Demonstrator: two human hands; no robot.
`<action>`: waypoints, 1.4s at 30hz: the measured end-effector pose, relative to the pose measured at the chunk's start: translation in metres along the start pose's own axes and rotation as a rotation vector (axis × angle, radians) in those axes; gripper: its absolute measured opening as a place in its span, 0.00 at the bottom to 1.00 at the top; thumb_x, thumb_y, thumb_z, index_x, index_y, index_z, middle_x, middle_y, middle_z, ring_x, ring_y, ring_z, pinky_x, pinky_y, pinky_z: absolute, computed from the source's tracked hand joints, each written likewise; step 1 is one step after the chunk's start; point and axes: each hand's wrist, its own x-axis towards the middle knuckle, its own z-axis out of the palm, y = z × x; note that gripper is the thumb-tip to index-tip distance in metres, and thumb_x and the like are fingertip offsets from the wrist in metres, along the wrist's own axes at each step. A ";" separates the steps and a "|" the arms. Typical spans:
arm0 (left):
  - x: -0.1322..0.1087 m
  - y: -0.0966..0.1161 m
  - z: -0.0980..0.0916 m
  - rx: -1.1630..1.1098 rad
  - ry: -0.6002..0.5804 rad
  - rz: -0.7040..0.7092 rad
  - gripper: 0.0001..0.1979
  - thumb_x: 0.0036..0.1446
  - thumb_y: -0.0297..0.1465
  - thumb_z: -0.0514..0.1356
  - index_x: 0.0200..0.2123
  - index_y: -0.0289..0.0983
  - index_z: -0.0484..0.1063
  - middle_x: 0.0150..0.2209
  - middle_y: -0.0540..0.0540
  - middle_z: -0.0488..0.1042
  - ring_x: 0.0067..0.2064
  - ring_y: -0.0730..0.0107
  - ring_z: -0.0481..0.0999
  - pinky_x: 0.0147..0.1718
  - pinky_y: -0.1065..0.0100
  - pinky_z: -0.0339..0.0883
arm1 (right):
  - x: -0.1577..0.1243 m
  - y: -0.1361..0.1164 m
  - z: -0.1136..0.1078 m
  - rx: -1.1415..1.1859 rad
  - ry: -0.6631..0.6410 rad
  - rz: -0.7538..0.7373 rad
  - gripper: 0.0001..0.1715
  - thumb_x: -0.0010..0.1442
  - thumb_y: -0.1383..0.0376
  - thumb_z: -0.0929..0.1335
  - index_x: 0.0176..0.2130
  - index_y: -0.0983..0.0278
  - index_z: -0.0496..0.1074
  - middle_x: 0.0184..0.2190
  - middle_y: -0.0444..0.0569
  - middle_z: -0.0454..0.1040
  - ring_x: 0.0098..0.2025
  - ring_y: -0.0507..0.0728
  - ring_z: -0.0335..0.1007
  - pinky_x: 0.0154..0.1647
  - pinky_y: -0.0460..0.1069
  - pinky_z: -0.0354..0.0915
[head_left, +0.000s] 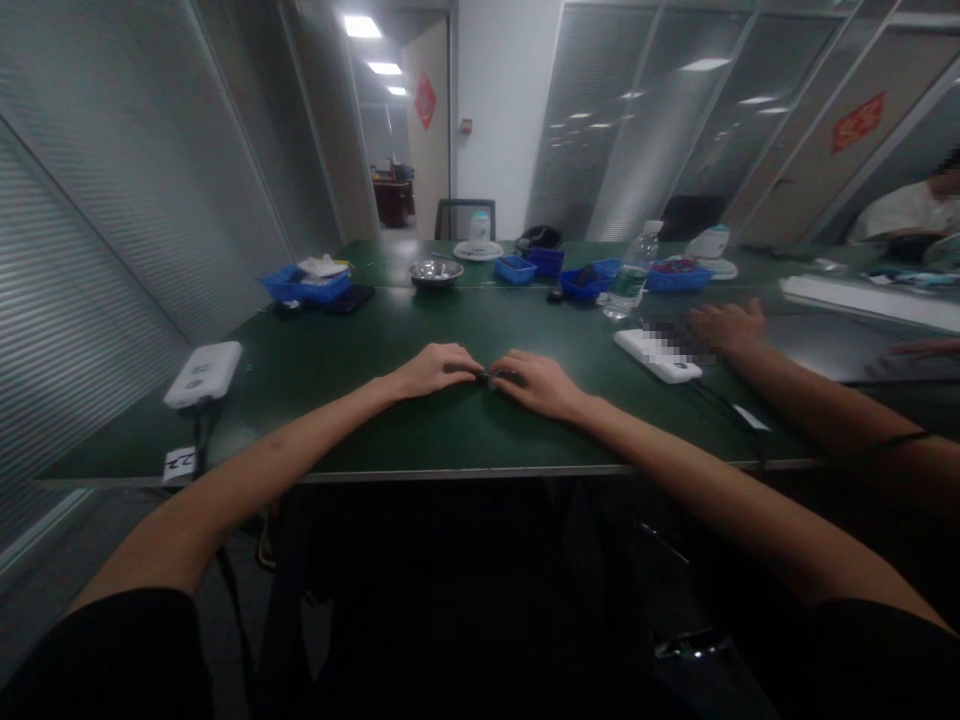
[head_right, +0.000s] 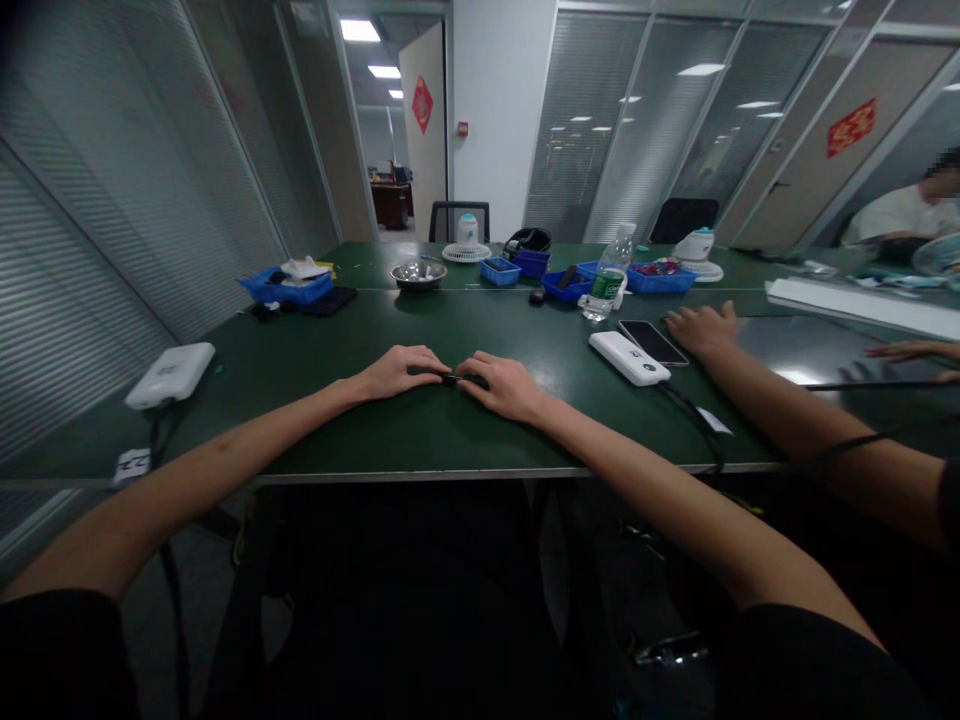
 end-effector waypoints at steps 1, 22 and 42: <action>0.000 0.000 0.000 -0.011 -0.002 -0.020 0.14 0.67 0.35 0.67 0.53 0.39 0.83 0.46 0.39 0.81 0.47 0.59 0.78 0.50 0.59 0.70 | 0.000 0.000 0.000 0.005 0.010 0.001 0.16 0.74 0.55 0.65 0.55 0.59 0.75 0.48 0.52 0.77 0.44 0.58 0.74 0.43 0.51 0.65; 0.007 0.017 0.007 -0.031 -0.108 0.029 0.12 0.70 0.34 0.63 0.53 0.41 0.82 0.58 0.40 0.78 0.61 0.57 0.73 0.62 0.54 0.65 | 0.003 0.007 0.002 -0.114 0.139 0.338 0.17 0.74 0.56 0.64 0.51 0.60 0.77 0.47 0.52 0.81 0.44 0.60 0.75 0.44 0.52 0.64; -0.110 -0.093 -0.145 0.739 0.350 -1.027 0.17 0.63 0.31 0.61 0.51 0.32 0.83 0.48 0.35 0.81 0.52 0.48 0.77 0.57 0.55 0.66 | 0.002 0.008 0.002 -0.114 0.090 0.303 0.16 0.74 0.55 0.64 0.51 0.60 0.76 0.45 0.52 0.80 0.42 0.59 0.74 0.42 0.51 0.64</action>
